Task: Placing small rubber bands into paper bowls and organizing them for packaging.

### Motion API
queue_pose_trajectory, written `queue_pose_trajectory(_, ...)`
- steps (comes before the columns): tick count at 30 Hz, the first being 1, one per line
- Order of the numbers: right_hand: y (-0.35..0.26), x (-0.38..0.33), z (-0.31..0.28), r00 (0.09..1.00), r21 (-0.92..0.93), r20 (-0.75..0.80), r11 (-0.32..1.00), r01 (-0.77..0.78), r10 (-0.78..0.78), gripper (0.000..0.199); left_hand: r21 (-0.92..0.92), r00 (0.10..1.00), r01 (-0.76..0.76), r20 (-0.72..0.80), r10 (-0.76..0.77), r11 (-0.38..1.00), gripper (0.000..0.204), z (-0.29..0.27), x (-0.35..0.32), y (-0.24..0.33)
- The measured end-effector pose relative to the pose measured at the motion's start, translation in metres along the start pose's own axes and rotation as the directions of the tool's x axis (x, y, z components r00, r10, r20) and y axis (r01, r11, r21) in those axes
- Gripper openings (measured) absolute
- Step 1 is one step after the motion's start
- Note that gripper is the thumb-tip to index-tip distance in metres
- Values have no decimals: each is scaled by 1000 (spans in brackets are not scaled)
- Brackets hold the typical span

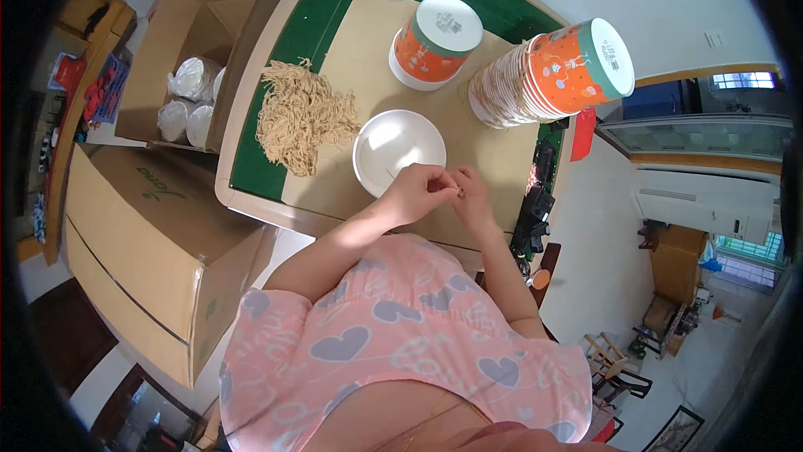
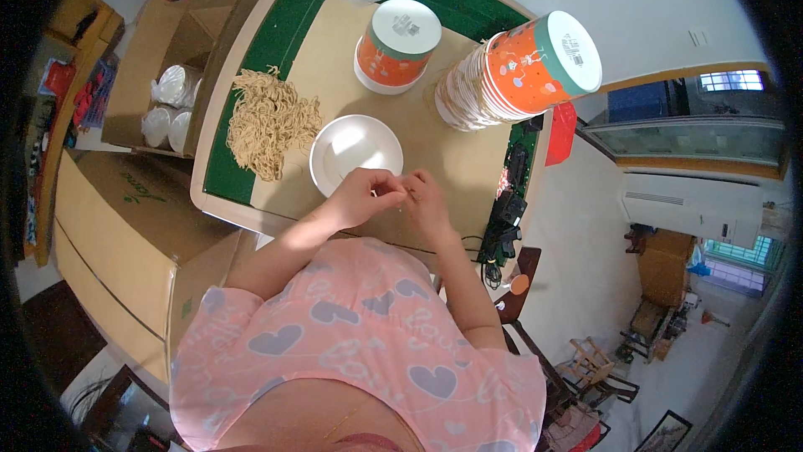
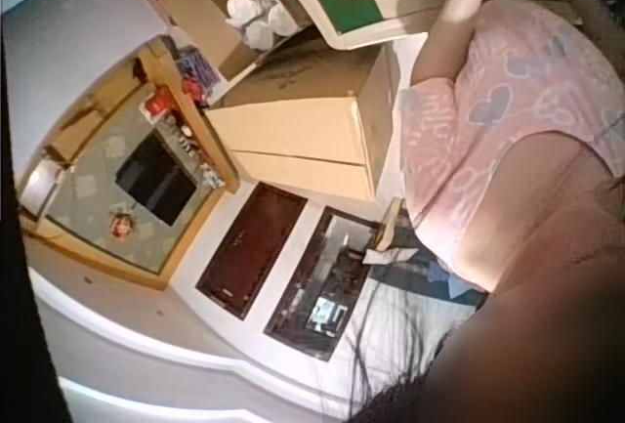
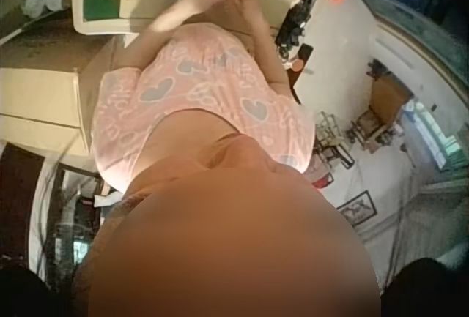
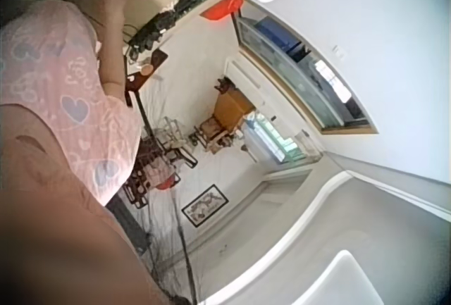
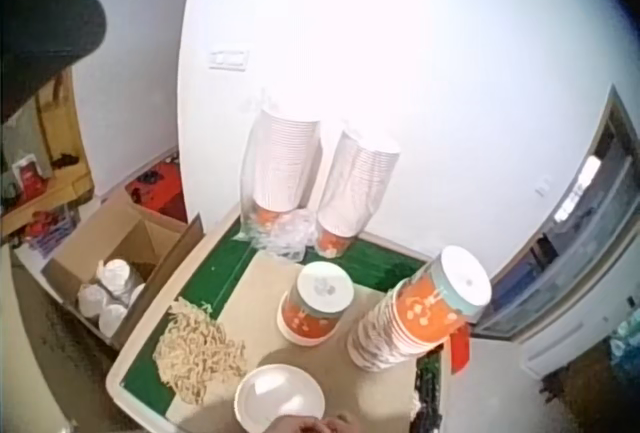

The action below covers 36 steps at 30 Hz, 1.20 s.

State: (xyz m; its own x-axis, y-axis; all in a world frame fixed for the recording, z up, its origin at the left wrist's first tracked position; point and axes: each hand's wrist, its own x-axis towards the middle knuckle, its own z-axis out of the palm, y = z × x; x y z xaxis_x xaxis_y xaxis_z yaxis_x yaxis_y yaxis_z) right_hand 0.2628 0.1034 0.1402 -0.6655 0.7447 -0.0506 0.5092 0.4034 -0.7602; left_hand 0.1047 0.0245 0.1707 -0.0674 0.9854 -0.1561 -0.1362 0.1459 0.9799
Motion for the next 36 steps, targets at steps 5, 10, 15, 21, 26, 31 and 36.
queue_pose_trajectory(5, -12, 8, -16, 987, 177, -70, 972, 157, -147, 15, 155, 998, -62, 13, 60, 986, 11, -6, 5, 16)
queue_pose_trajectory(10, 22, 40, -3, 973, 419, -91, 894, -157, 214, 15, 619, 923, 42, -324, 206, 784, 17, -57, 36, 0)
queue_pose_trajectory(15, 70, 74, 21, 941, 524, 178, 781, -338, 288, 20, 603, 886, 186, -444, 133, 775, 14, -130, 58, -84)
queue_pose_trajectory(21, 117, 48, 59, 892, 300, 255, 846, -440, 374, 28, 86, 723, 687, -176, -668, 721, 32, -124, 25, -106)
queue_pose_trajectory(26, 111, 52, 27, 817, 52, 386, 874, -483, 429, 32, 105, 885, 447, -199, -422, 888, 30, -103, 13, -85)
queue_pose_trajectory(31, -58, 56, -111, 979, 176, -190, 984, -42, 76, 32, 205, 947, -72, -292, 131, 976, 38, -73, 26, 79)
queue_pose_trajectory(36, -119, 90, -238, 778, 168, -627, 969, 178, -34, 40, 562, 474, -682, -147, 868, 468, 54, -20, 118, 183)
